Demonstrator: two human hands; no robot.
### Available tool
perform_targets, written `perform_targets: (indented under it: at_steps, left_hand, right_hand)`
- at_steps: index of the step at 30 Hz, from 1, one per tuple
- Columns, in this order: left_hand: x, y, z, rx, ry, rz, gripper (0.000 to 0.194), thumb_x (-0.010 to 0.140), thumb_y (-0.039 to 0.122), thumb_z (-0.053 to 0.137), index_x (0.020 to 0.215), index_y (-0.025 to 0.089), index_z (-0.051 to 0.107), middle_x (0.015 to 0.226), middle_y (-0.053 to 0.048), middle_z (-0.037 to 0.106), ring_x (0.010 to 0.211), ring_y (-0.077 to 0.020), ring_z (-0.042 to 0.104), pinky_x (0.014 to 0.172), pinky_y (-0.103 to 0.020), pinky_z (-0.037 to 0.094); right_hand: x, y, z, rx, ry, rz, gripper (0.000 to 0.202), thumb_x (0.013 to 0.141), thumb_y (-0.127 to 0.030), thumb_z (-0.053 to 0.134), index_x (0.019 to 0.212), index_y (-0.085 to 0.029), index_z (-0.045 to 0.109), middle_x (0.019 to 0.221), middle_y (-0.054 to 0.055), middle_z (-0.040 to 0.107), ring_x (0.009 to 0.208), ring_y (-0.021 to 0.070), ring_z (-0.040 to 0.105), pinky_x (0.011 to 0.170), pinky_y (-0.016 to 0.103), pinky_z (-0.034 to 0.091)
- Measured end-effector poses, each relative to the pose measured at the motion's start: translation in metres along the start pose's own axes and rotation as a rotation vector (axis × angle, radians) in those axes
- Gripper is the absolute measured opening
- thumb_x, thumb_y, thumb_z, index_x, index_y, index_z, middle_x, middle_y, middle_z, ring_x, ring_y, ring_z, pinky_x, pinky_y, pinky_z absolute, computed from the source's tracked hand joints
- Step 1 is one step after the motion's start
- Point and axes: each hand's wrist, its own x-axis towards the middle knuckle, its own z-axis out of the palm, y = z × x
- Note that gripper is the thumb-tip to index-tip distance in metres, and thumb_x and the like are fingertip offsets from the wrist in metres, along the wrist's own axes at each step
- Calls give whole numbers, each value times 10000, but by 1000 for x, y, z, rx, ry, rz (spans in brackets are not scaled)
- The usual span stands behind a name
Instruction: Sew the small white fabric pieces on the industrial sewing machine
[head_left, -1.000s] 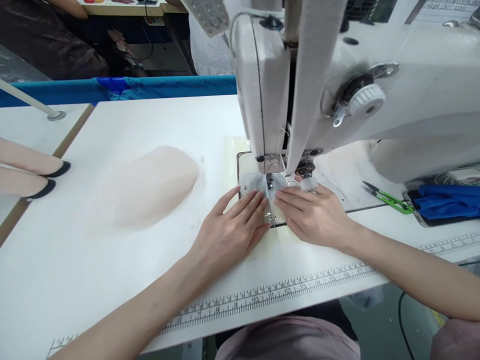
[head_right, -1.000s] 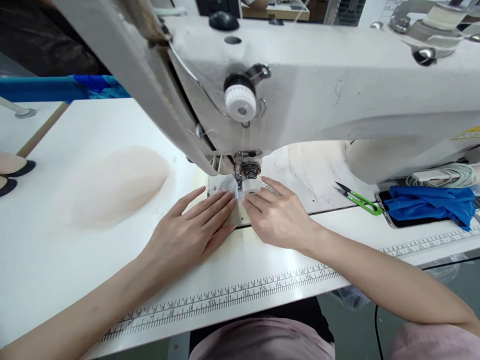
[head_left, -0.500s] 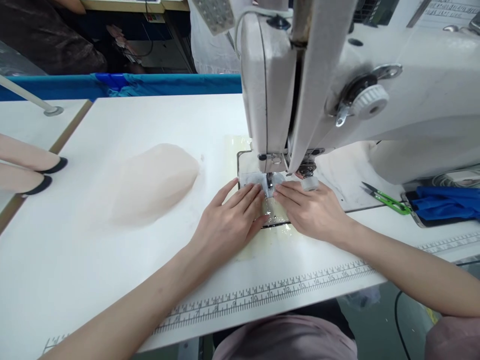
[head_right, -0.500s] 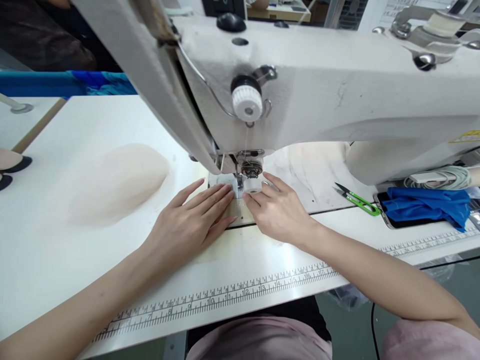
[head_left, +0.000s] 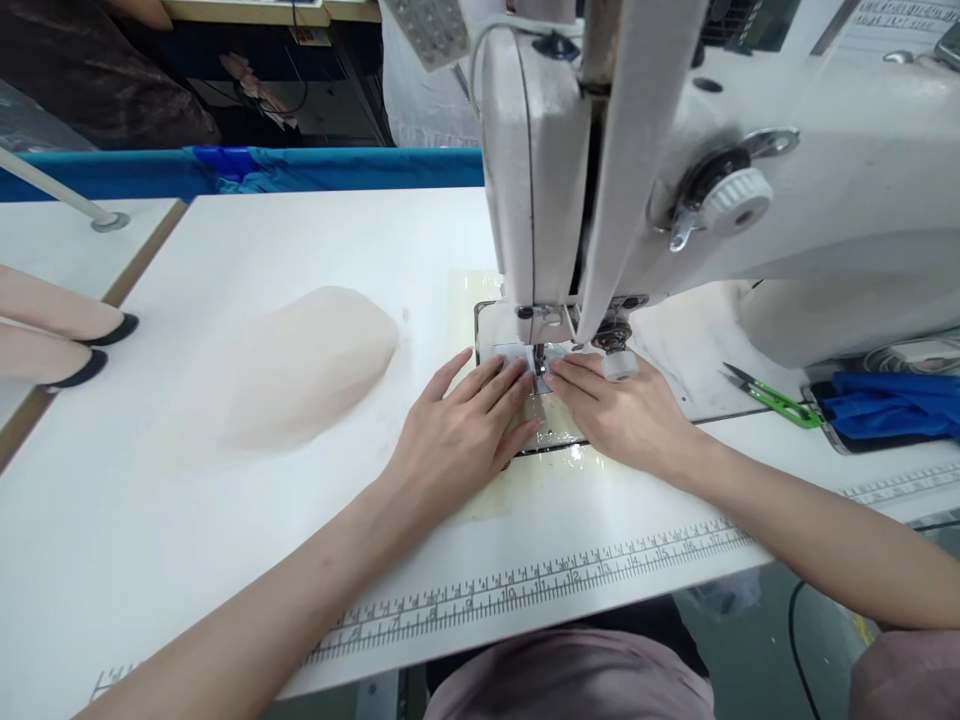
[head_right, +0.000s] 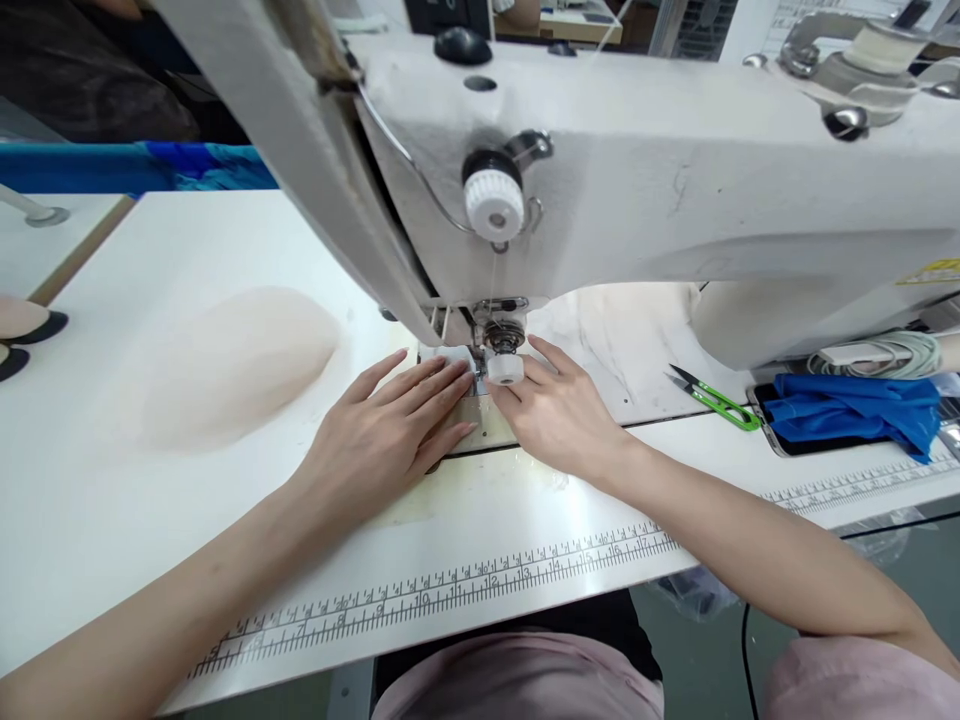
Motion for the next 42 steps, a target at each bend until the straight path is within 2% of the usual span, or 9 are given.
perform_targets:
  at_steps: [9, 21, 26, 29, 32, 34, 36, 39, 42]
  left_hand:
    - [5, -5, 4, 2, -24, -47, 419, 963, 383, 457, 1259, 114, 582, 1289, -95, 613, 1217, -272, 563, 1064, -489, 409]
    - [3, -5, 4, 24, -20, -91, 464, 962, 406, 446, 1305, 103, 527, 1312, -126, 597, 1232, -273, 542, 1082, -476, 372]
    - [3, 3, -5, 139, -29, -119, 401, 944, 387, 475, 1182, 91, 606, 1039, -143, 682, 975, -280, 641, 982, -492, 447]
    - [-1, 15, -17, -6, -24, 96, 284, 951, 281, 480, 1139, 110, 608, 872, -72, 691, 791, -198, 648, 808, -371, 526]
    - [-5, 21, -26, -268, 21, 323, 302, 931, 69, 425, 1205, 114, 544, 994, -61, 696, 903, -149, 641, 771, -259, 520]
    - [-5, 19, -27, -258, 52, 214, 328, 916, 65, 444, 1230, 117, 526, 1096, -95, 671, 1007, -188, 618, 808, -297, 511]
    - [-5, 13, -24, -152, -2, 26, 312, 917, 213, 520, 1213, 116, 545, 1080, -123, 665, 959, -239, 625, 758, -348, 503]
    - [-5, 9, -19, -89, -158, -154, 291, 913, 369, 533, 1081, 144, 613, 804, -51, 685, 663, -191, 609, 626, -324, 447]
    - [-4, 12, -19, -226, -209, -384, 190, 920, 335, 501, 926, 196, 630, 562, 44, 588, 485, -117, 487, 529, -261, 347]
  right_hand:
    - [0, 5, -1, -65, -28, -25, 329, 898, -73, 445, 1130, -149, 666, 1052, 63, 733, 1029, 203, 634, 1031, 435, 401]
    - [2, 10, -8, -115, 4, 4, 293, 863, -64, 460, 984, -152, 712, 1022, 60, 739, 1002, 205, 635, 1005, 410, 418]
    - [3, 12, -11, -126, 3, 33, 310, 846, -58, 464, 1018, -156, 704, 1038, 47, 734, 1011, 200, 638, 1012, 392, 422]
    - [3, 13, -13, -126, 65, 24, 290, 839, -69, 484, 997, -160, 711, 1011, 43, 738, 945, 194, 646, 1016, 381, 417]
    - [2, 13, -13, -102, 78, 25, 278, 847, -80, 491, 979, -171, 717, 945, 34, 742, 901, 195, 639, 987, 373, 425]
    - [1, 12, -13, -55, 60, 50, 282, 855, -92, 485, 988, -174, 719, 883, 30, 737, 852, 195, 633, 920, 362, 447]
    - [0, 12, -13, 21, 24, 104, 274, 878, -130, 478, 997, -173, 721, 843, 31, 725, 785, 191, 619, 805, 347, 463]
    - [0, 9, -15, 225, -46, 210, 264, 935, -258, 477, 966, -173, 725, 806, 31, 701, 709, 171, 592, 689, 322, 440]
    - [4, 1, -20, 561, -153, 335, 294, 887, -440, 581, 939, -187, 721, 790, 16, 667, 659, 133, 568, 606, 273, 412]
